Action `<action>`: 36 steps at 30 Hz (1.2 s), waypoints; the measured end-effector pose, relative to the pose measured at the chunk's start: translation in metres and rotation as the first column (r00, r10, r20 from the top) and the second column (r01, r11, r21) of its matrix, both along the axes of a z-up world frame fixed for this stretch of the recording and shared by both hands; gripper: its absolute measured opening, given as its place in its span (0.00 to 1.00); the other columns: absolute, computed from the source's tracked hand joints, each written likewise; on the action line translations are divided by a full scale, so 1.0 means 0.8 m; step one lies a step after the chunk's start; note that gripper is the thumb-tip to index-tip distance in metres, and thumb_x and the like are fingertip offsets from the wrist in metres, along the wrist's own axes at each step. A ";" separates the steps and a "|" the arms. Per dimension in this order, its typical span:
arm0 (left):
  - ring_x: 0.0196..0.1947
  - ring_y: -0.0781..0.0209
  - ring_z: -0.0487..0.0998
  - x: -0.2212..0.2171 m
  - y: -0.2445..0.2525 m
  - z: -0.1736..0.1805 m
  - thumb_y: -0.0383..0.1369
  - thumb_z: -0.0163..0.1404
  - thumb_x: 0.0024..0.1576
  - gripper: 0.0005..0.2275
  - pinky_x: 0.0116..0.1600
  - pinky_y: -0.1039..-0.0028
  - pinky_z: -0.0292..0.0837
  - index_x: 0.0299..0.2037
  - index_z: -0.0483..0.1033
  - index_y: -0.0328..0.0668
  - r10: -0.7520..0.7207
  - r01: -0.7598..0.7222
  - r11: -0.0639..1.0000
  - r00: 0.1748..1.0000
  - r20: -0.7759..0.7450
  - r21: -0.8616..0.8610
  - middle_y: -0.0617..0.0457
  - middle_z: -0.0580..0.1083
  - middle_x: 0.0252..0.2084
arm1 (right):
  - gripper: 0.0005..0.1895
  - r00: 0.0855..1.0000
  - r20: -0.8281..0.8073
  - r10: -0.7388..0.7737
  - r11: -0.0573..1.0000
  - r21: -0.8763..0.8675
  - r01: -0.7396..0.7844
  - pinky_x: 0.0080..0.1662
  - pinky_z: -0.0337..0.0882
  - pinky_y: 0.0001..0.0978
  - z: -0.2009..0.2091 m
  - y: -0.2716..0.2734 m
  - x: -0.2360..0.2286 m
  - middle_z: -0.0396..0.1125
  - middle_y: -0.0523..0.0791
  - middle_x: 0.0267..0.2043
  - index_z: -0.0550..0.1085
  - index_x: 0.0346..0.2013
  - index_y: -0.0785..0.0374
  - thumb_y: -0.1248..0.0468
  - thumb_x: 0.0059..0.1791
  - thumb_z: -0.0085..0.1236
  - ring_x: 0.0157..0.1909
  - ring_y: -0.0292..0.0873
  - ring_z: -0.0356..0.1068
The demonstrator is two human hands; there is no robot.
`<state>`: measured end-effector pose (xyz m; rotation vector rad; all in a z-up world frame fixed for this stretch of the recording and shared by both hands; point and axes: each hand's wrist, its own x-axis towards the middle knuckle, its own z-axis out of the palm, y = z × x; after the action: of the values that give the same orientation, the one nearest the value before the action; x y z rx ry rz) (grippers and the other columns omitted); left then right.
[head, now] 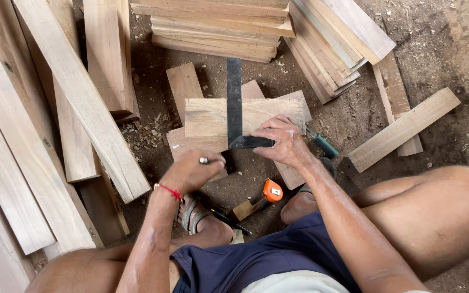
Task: The person measures wood planks with a tape measure, marks them with a pencil, and checks the alignment using a try square.
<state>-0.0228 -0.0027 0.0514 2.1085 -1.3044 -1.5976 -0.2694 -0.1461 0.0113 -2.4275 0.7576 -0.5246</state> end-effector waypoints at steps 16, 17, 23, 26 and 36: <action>0.67 0.45 0.68 -0.125 -0.039 -0.046 0.48 0.47 0.65 0.20 0.71 0.59 0.66 0.66 0.75 0.56 0.037 -0.368 0.748 0.854 -0.520 -0.552 0.40 0.63 0.66 | 0.17 0.811 0.191 -0.553 0.325 0.946 -0.001 0.34 0.71 0.30 -0.022 0.092 -0.014 0.68 0.44 0.36 0.76 0.52 0.58 0.52 0.57 0.48 0.33 0.39 0.68; 0.65 0.46 0.71 -0.127 -0.045 -0.039 0.48 0.47 0.66 0.21 0.71 0.60 0.67 0.67 0.75 0.56 0.047 -0.285 0.731 0.928 -0.371 -0.620 0.40 0.67 0.61 | 0.17 0.870 0.105 -0.482 0.463 0.873 0.151 0.33 0.70 0.30 -0.022 0.089 -0.017 0.68 0.45 0.33 0.76 0.47 0.60 0.51 0.58 0.46 0.32 0.38 0.69; 0.63 0.42 0.65 -0.129 -0.065 -0.018 0.38 0.70 0.43 0.47 0.60 0.50 0.63 0.72 0.50 0.54 -0.020 -0.009 0.839 0.999 -0.048 -0.544 0.39 0.62 0.66 | 0.28 0.681 0.087 -0.727 0.445 0.815 0.371 0.24 0.62 0.22 0.002 0.057 -0.052 0.64 0.36 0.25 0.73 0.31 0.57 0.42 0.58 0.35 0.23 0.29 0.60; 0.54 0.50 0.75 -0.117 -0.067 -0.046 0.23 0.50 0.51 0.36 0.57 0.62 0.79 0.73 0.53 0.51 -0.153 0.237 0.890 0.960 0.233 -0.390 0.43 0.69 0.59 | 0.32 0.340 0.195 -0.920 0.263 0.951 0.166 0.17 0.55 0.22 0.041 0.019 -0.102 0.58 0.35 0.17 0.72 0.28 0.58 0.38 0.57 0.31 0.15 0.28 0.53; 0.61 0.47 0.68 -0.106 -0.056 -0.070 0.30 0.60 0.45 0.30 0.71 0.50 0.57 0.63 0.72 0.52 -0.157 0.564 0.518 0.802 0.577 -0.643 0.47 0.66 0.61 | 0.17 0.434 -0.097 -0.896 0.045 0.952 0.304 0.26 0.69 0.31 -0.013 0.025 -0.111 0.72 0.46 0.26 0.72 0.29 0.60 0.54 0.56 0.46 0.24 0.39 0.69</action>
<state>-0.1073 -0.0476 -0.0047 1.6561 -2.2142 -0.3257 -0.3580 -0.1258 0.0012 -0.6301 1.4100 -0.8150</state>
